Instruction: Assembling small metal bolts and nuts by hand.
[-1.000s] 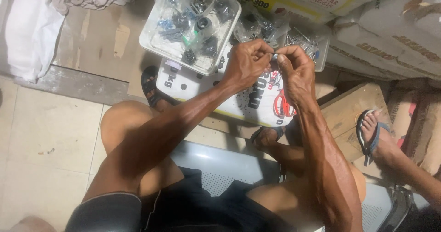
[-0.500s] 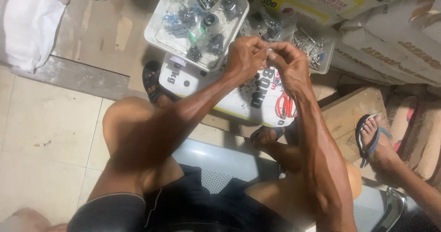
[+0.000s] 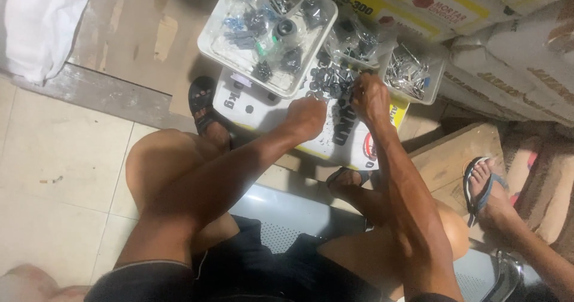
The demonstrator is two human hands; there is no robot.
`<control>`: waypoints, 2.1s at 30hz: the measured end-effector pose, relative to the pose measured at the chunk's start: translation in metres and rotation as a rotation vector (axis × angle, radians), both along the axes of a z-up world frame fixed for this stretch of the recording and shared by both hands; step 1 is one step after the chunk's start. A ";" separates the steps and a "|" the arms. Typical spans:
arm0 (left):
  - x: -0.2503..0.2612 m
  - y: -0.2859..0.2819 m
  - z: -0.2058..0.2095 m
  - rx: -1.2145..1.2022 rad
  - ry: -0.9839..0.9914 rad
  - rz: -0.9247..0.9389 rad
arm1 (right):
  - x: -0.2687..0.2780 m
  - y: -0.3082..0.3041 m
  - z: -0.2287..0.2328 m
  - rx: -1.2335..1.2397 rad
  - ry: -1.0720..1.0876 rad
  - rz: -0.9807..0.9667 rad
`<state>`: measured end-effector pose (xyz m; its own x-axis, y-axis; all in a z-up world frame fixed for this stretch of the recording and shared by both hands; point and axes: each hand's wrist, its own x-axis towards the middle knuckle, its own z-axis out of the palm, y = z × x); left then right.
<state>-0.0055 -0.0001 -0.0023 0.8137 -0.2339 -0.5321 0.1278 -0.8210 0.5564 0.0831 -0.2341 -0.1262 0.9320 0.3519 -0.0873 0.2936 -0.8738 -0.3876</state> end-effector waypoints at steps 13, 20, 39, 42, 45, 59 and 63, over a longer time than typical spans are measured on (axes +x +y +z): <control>-0.021 0.016 -0.062 0.201 -0.241 0.047 | -0.018 0.039 0.005 -0.186 0.209 -0.187; -0.024 0.015 -0.100 0.233 -0.395 -0.017 | -0.031 0.026 0.063 0.009 0.156 -0.193; -0.003 -0.012 -0.052 -0.277 -0.350 0.213 | -0.053 0.035 0.195 0.845 0.269 -0.258; 0.037 -0.055 -0.165 -0.760 -0.207 0.548 | -0.062 0.036 0.201 0.864 0.284 -0.226; 0.018 -0.028 0.004 -0.922 -0.061 0.684 | -0.063 0.031 0.206 0.874 0.285 -0.164; 0.026 -0.023 0.031 -1.103 -0.050 0.872 | -0.075 0.056 0.236 0.847 0.281 -0.042; 0.028 -0.025 0.034 -1.058 -0.084 0.869 | -0.073 0.056 0.235 0.831 0.296 -0.039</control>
